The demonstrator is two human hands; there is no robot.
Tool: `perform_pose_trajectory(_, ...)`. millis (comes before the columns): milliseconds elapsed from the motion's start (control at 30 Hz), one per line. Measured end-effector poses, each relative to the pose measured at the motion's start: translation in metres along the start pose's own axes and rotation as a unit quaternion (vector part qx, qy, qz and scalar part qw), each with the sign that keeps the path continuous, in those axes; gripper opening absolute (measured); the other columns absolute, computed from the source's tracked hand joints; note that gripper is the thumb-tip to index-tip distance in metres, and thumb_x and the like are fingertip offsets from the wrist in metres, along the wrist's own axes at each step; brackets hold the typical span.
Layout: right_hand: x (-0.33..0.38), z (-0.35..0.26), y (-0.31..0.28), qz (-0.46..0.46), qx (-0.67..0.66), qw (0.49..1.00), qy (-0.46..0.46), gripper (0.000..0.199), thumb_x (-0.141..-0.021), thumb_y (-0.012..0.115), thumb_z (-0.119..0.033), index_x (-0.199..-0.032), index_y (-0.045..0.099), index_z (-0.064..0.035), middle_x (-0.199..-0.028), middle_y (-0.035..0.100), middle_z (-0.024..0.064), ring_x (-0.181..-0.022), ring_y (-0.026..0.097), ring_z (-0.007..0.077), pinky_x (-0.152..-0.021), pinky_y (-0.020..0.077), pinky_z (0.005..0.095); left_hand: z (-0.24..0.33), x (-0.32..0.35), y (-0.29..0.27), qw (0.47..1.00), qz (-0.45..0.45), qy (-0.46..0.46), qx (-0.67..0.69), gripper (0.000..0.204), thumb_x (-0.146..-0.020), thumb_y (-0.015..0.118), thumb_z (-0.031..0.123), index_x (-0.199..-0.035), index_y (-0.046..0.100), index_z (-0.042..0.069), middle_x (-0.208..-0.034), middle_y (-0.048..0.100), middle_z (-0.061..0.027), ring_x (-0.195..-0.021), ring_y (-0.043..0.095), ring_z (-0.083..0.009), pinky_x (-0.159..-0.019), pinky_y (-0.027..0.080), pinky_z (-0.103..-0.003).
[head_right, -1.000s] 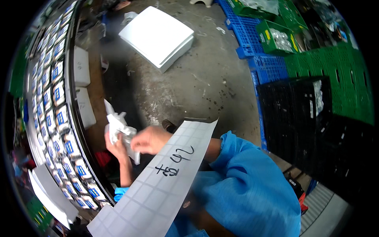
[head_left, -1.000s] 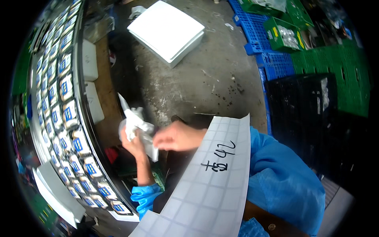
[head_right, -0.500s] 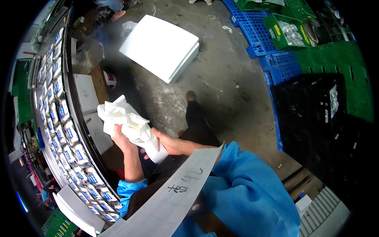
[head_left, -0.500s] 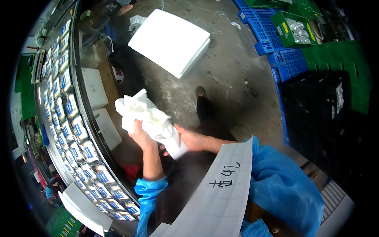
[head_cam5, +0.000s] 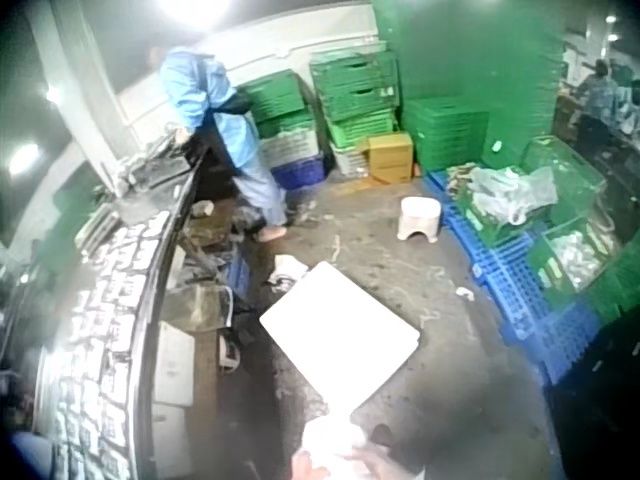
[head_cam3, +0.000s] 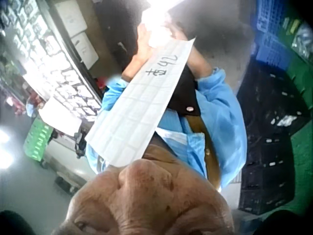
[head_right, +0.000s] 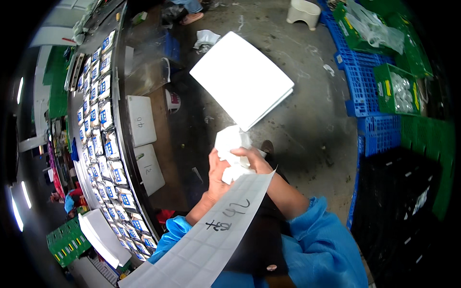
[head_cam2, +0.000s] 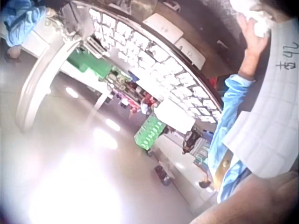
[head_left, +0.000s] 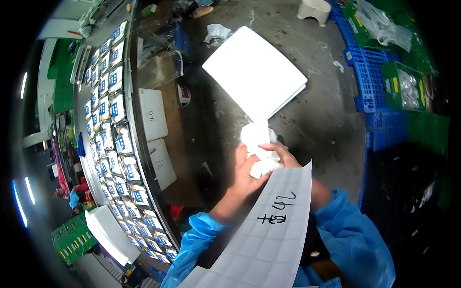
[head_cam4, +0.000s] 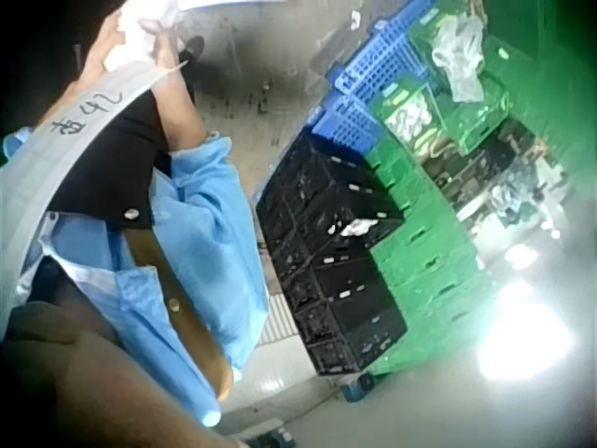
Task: The person applies labels to several plastic-wrapped trays of mushrooms on a stainless steel table, places the trays into a white container, and then puts a lid on the container.
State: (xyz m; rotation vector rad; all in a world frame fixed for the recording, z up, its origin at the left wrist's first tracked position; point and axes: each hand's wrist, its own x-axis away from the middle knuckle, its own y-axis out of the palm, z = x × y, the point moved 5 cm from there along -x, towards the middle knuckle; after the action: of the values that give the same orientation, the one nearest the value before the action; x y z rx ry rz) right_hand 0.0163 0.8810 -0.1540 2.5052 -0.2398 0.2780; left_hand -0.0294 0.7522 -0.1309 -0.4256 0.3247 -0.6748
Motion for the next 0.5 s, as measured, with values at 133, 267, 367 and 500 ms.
perform_pose_trajectory(133,-0.059,0.003,-0.019,-0.093,0.229,0.94,-0.237,0.048,-0.082,0.074,-0.028,-0.119,0.06,-0.0016,-0.112,0.064,0.0162,-0.103,0.065,0.0286,-0.091,0.0504,0.0392,-0.016,-0.032,-0.029,0.999,-0.001,-0.029,0.037,0.041,-0.073,0.079,0.023,-0.105,0.063,0.003,-0.137,0.045,-0.022,-0.135,0.034,-0.0419,-0.11,0.028,-0.05)
perform_pose_trajectory(267,-0.139,-0.019,0.01,0.091,-0.145,0.977,0.126,0.047,-0.076,0.067,-0.004,-0.122,0.057,0.0013,-0.107,0.064,0.0132,-0.099,0.065,0.0223,-0.084,0.0536,0.0342,-0.064,-0.066,-0.085,0.935,0.195,-0.157,0.252,0.061,-0.082,0.071,0.034,-0.129,0.05,0.002,-0.145,0.039,-0.0166,-0.136,0.037,-0.0327,-0.113,0.028,-0.049)
perform_pose_trajectory(367,-0.197,0.025,0.024,0.072,-0.166,0.966,0.186,0.052,-0.073,0.067,0.0,-0.124,0.055,0.0005,-0.11,0.062,0.0117,-0.104,0.063,0.0194,-0.085,0.0525,0.0321,-0.168,-0.073,-0.07,0.793,0.073,-0.298,0.526,0.087,-0.089,0.058,0.062,-0.149,0.03,0.005,-0.15,0.038,-0.0134,-0.136,0.042,-0.0273,-0.111,0.035,-0.044)
perform_pose_trajectory(500,-0.283,0.047,0.038,0.034,0.093,0.994,0.049,0.053,-0.076,0.068,-0.005,-0.127,0.054,0.0008,-0.12,0.062,0.0122,-0.109,0.062,0.0227,-0.093,0.0492,0.0344,-0.231,-0.114,-0.089,0.67,0.046,-0.414,0.615,0.086,-0.09,0.053,0.064,-0.15,0.029,0.007,-0.149,0.041,-0.0116,-0.133,0.045,-0.0292,-0.111,0.037,-0.046)
